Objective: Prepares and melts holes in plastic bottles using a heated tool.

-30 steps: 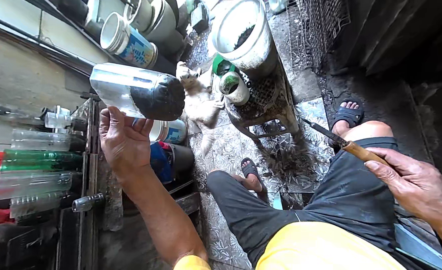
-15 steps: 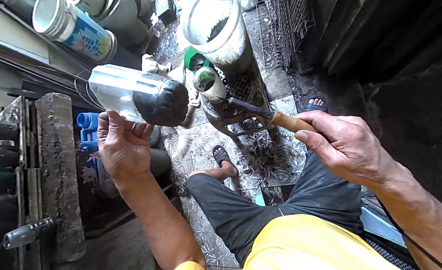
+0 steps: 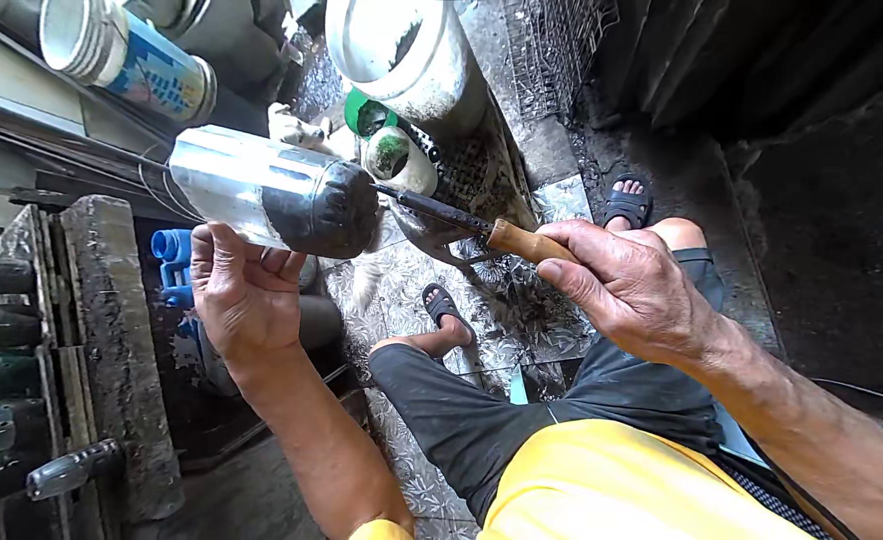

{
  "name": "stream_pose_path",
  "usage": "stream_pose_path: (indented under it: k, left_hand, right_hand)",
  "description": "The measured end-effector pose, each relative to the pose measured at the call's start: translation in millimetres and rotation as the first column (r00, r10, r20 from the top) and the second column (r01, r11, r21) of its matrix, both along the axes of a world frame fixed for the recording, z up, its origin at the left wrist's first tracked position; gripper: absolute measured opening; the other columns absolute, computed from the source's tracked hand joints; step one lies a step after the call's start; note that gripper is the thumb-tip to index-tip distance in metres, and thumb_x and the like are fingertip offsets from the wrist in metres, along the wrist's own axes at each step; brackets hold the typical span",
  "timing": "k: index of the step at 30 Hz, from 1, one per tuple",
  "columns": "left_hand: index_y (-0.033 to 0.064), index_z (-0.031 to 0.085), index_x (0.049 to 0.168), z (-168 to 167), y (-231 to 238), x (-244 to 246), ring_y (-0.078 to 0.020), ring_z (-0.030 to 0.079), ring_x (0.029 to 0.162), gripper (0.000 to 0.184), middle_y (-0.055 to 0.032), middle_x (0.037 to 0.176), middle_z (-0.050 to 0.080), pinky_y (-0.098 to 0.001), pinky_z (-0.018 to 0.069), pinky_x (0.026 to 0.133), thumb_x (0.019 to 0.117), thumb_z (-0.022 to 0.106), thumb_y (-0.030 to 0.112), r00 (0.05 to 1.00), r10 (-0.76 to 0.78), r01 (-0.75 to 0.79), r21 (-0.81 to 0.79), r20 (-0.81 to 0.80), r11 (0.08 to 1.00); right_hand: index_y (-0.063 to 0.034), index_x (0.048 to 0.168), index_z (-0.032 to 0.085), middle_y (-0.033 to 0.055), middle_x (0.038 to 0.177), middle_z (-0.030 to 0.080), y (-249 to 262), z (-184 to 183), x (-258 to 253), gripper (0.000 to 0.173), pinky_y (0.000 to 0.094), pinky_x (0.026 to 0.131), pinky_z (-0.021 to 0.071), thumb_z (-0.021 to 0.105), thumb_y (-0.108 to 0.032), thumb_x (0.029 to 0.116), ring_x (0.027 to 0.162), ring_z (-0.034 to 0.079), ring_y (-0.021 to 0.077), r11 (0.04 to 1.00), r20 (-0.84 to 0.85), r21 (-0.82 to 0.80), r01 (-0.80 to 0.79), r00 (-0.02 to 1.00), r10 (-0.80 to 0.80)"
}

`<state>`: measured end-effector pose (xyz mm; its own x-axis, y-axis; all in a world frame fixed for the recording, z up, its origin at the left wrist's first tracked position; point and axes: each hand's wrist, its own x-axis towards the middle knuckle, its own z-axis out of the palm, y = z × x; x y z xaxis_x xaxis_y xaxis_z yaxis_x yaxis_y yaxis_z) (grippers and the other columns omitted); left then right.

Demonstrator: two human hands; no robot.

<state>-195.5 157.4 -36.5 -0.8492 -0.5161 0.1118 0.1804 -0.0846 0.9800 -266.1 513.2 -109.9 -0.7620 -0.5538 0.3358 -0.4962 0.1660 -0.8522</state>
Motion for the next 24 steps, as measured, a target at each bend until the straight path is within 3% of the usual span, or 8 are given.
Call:
stream_pose_path:
  k: [2, 8, 18, 24]
  left_hand:
    - [0.0186, 0.06, 0.108, 1.0, 2.7, 2.5, -0.0179, 0.073, 0.088, 0.021, -0.0025, 0.096, 0.071, -0.0393, 0.0631, 0.084, 0.1123, 0.04, 0.025, 1.0, -0.007, 0.008, -0.033, 0.028, 0.999]
    - [0.0156, 0.06, 0.108, 7.1, 4.8, -3.6, -0.0241, 0.074, 0.091, 0.019, -0.0074, 0.099, 0.073, -0.046, 0.0632, 0.085, 0.1113, 0.042, 0.02, 1.0, -0.025, 0.025, -0.046, -0.003, 0.999]
    - [0.0185, 0.06, 0.105, 12.5, 2.2, -3.0, -0.021, 0.074, 0.088, 0.019, -0.0039, 0.097, 0.072, -0.0436, 0.0635, 0.083, 0.1111, 0.042, 0.021, 0.994, -0.092, 0.099, -0.127, 0.058, 0.987]
    - [0.0191, 0.061, 0.105, 12.4, 3.2, -5.7, -0.0204, 0.074, 0.088, 0.017, -0.0033, 0.097, 0.073, -0.0432, 0.0637, 0.083, 0.1105, 0.044, 0.022, 0.992, -0.098, 0.109, -0.139, 0.08, 0.984]
  right_hand:
    - [-0.0054, 0.121, 0.07, -0.0041, 0.077, 0.062, 0.9, -0.4, -1.3, 0.032, 0.0215, 0.054, 0.0448, 0.053, -0.028, 0.1066, 0.062, 0.053, 0.0023, 1.0, 0.006, -0.001, -0.005, 1.0, 0.005]
    - [-0.0057, 0.121, 0.07, -0.0044, 0.076, 0.061, 1.9, -3.5, -3.3, 0.031, 0.0216, 0.053, 0.0445, 0.053, -0.028, 0.1066, 0.061, 0.053, 0.002, 1.0, 0.001, -0.022, -0.012, 1.0, 0.012]
    - [-0.007, 0.125, 0.07, -0.0019, 0.085, 0.068, 6.8, -9.7, -8.2, 0.032, 0.0231, 0.06, 0.0503, 0.053, -0.027, 0.107, 0.069, 0.06, 0.003, 1.0, -0.006, -0.002, -0.03, 1.0, 0.03]
    - [-0.0072, 0.123, 0.071, -0.0029, 0.083, 0.067, 8.4, -10.7, -10.6, 0.03, 0.0215, 0.059, 0.0497, 0.053, -0.026, 0.1068, 0.067, 0.058, 0.0019, 0.999, 0.001, -0.008, -0.042, 0.999, 0.042]
